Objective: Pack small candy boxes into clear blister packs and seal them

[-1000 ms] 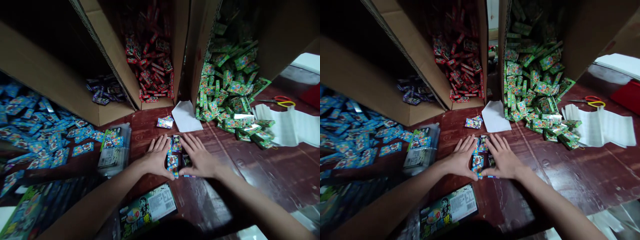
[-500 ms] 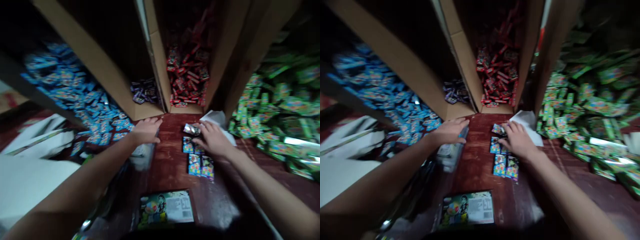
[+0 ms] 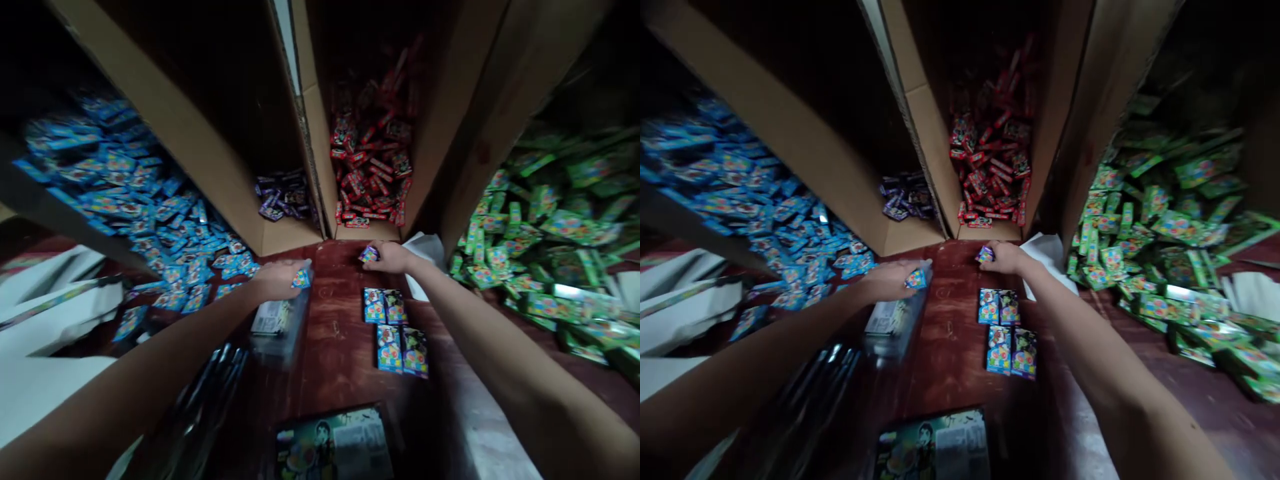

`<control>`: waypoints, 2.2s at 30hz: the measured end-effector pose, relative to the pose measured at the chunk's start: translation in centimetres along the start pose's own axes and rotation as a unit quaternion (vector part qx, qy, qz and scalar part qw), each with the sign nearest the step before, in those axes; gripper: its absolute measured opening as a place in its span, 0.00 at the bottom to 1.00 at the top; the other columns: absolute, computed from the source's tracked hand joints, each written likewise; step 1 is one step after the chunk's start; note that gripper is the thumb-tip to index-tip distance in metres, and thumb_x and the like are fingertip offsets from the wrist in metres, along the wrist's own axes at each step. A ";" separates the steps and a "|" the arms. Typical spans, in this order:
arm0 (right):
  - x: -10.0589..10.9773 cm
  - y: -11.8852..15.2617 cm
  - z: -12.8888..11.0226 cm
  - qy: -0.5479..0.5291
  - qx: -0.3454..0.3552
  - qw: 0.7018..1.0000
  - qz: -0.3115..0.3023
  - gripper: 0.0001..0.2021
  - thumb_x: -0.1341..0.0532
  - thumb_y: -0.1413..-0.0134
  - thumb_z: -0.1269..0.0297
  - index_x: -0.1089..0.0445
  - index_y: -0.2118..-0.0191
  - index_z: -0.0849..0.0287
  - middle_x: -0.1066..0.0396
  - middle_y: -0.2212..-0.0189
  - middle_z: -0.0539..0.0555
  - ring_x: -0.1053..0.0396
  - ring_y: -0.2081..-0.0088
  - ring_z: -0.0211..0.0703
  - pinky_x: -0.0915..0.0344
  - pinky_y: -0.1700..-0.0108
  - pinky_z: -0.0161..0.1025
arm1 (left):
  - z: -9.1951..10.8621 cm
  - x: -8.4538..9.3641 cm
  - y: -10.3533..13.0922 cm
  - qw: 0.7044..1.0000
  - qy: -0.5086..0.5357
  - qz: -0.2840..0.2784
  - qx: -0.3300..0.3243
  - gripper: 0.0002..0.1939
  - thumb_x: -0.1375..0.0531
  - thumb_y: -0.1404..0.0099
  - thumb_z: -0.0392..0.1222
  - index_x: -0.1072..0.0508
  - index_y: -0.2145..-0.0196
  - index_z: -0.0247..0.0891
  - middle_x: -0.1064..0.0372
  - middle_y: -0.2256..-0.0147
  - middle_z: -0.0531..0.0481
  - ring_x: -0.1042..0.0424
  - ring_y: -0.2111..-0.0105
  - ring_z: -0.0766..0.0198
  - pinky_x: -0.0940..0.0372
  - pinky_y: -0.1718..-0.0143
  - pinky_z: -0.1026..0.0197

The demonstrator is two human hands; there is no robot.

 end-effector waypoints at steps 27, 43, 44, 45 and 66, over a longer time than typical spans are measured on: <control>3.1 0.6 5.4 -0.110 -0.196 0.964 0.142 0.32 0.39 0.42 0.45 0.40 0.40 0.63 0.25 0.55 0.61 0.25 0.61 0.47 0.31 0.63 0.38 | 8.8 -1.4 -13.2 0.946 0.271 0.044 -0.171 0.23 0.39 0.36 0.46 0.30 0.43 0.46 0.27 0.48 0.44 0.31 0.44 0.48 0.41 0.40 0.47; 3.2 2.0 2.1 0.055 0.010 0.998 -0.042 0.39 0.29 0.58 0.63 0.36 0.37 0.45 0.35 0.38 0.55 0.29 0.45 0.56 0.32 0.49 0.44 | 9.1 -2.7 -11.6 0.905 0.424 0.035 -0.001 0.10 0.41 0.35 0.41 0.30 0.56 0.38 0.23 0.64 0.46 0.23 0.66 0.61 0.32 0.68 0.63; 3.2 1.5 1.6 0.072 0.011 0.996 -0.059 0.44 0.27 0.62 0.63 0.38 0.35 0.44 0.37 0.36 0.55 0.30 0.44 0.59 0.32 0.49 0.45 | 9.2 -2.4 -11.5 0.912 0.406 0.058 0.004 0.11 0.39 0.36 0.41 0.30 0.56 0.38 0.23 0.62 0.45 0.23 0.62 0.58 0.32 0.64 0.61; 3.1 1.0 1.1 0.088 0.009 0.993 -0.074 0.48 0.25 0.65 0.65 0.40 0.34 0.43 0.38 0.35 0.56 0.30 0.44 0.61 0.31 0.49 0.47 | 9.4 -2.1 -11.5 0.918 0.389 0.077 0.008 0.13 0.37 0.38 0.42 0.30 0.55 0.38 0.23 0.60 0.43 0.23 0.59 0.56 0.32 0.61 0.60; 1.8 0.5 3.8 0.089 0.040 0.987 -0.124 0.54 0.23 0.69 0.52 0.43 0.33 0.54 0.39 0.35 0.62 0.31 0.42 0.64 0.33 0.43 0.50 | 10.2 -2.4 -12.0 0.978 0.126 0.043 -0.160 0.38 0.27 0.53 0.59 0.31 0.49 0.38 0.34 0.49 0.40 0.29 0.50 0.43 0.32 0.50 0.47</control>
Point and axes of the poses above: each hand's wrist, its own y-axis away from the middle knuckle, its own x-axis out of the back of the hand, z = x × y, the point moved 2 cm from there along -y, towards the middle knuckle
